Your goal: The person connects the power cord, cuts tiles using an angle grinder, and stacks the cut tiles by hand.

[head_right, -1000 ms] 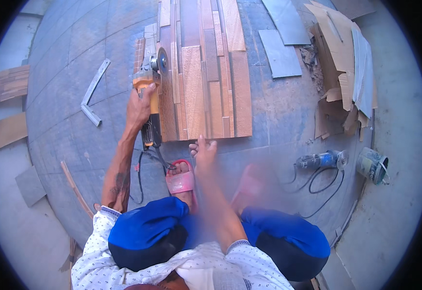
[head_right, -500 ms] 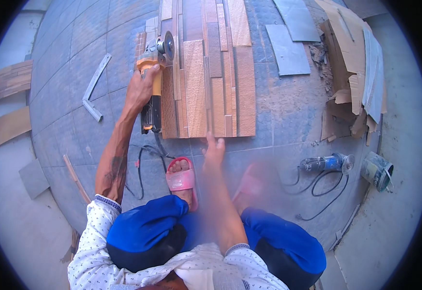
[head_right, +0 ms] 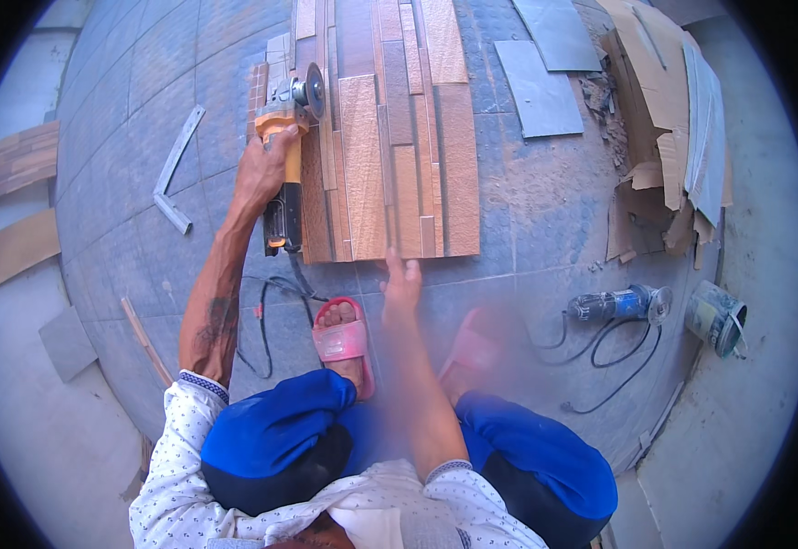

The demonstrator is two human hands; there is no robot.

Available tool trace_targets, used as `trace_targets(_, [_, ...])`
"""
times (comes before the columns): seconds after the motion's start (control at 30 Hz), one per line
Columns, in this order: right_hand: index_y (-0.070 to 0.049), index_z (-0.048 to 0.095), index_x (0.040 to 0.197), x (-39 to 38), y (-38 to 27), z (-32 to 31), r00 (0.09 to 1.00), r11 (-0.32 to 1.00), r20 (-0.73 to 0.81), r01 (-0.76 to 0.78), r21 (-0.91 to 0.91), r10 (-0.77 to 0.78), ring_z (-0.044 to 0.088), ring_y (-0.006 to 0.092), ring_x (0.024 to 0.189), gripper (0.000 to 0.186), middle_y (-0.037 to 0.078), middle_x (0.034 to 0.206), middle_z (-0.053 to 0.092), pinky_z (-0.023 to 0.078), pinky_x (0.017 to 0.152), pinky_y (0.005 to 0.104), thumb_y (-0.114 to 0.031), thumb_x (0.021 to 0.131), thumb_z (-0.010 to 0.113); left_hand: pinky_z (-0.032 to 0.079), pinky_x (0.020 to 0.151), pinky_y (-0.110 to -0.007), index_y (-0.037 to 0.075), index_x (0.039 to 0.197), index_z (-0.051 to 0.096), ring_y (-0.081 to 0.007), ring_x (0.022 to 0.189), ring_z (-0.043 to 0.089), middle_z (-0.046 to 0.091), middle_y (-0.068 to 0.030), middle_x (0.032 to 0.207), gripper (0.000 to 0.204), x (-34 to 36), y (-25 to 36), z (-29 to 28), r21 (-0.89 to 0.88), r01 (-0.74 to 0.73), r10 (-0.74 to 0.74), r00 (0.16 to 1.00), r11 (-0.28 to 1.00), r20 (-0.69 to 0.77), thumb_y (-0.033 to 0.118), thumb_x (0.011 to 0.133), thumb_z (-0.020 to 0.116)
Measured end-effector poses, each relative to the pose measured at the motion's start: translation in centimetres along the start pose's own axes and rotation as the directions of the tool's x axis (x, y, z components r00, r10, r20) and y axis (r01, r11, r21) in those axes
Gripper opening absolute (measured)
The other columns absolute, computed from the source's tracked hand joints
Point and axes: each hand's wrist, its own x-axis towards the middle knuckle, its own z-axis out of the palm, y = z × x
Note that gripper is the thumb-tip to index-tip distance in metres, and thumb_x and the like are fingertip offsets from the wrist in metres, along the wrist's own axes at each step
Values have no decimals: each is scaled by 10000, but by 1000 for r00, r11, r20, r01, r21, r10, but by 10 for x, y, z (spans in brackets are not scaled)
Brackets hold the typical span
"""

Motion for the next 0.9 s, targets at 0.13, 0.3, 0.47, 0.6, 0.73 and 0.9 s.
trace_targets(0.13, [-191,526,1149,1,1,-1,1000,1000,-2,-8,17,8,546,103,992,396,-25,1034,617,346,778,360,-529,948,574,496,862,-461,-186,1121,572,-435,974,653,637,-360,1042,883,6,2,1,-38,-41,39,998,998,-49,653,850,539])
trace_targets(0.3, [-185,522,1116,4,1,-4,1000,1000,8,-26,2,26,545,103,983,408,-19,1020,621,353,757,346,-557,951,552,499,810,-466,-164,904,669,-408,879,681,671,-337,909,801,22,7,0,-59,-53,54,999,997,10,627,855,551])
trace_targets(0.47, [-181,517,1092,4,1,-4,997,997,-27,-78,-23,77,544,109,975,390,-15,1024,622,351,759,345,-548,961,536,498,835,-454,-175,972,654,-419,924,673,665,-345,962,815,25,7,2,-58,-49,49,999,997,4,625,850,558])
trace_targets(0.6, [-179,518,1086,3,1,-3,999,999,1,-38,-11,38,543,110,977,386,-12,1020,623,349,764,351,-545,966,529,482,904,-453,-193,1082,601,-442,1035,642,636,-372,1064,870,17,2,4,-19,9,-8,999,1000,31,641,836,565])
trace_targets(0.73, [-173,517,1075,5,1,-3,999,999,6,-33,-9,33,540,110,983,390,-7,1017,624,347,773,369,-549,969,520,468,933,-457,-197,1128,561,-448,1070,626,618,-381,1104,894,8,-4,5,29,-5,6,1000,1000,-24,646,830,568])
trace_targets(0.9, [-166,521,1052,8,3,-4,1000,999,8,-19,-44,19,536,115,986,402,-2,1019,624,347,778,382,-559,967,514,465,933,-460,-190,1107,557,-449,1050,631,625,-376,1077,880,2,-8,6,-4,-12,12,1000,1000,2,646,830,568])
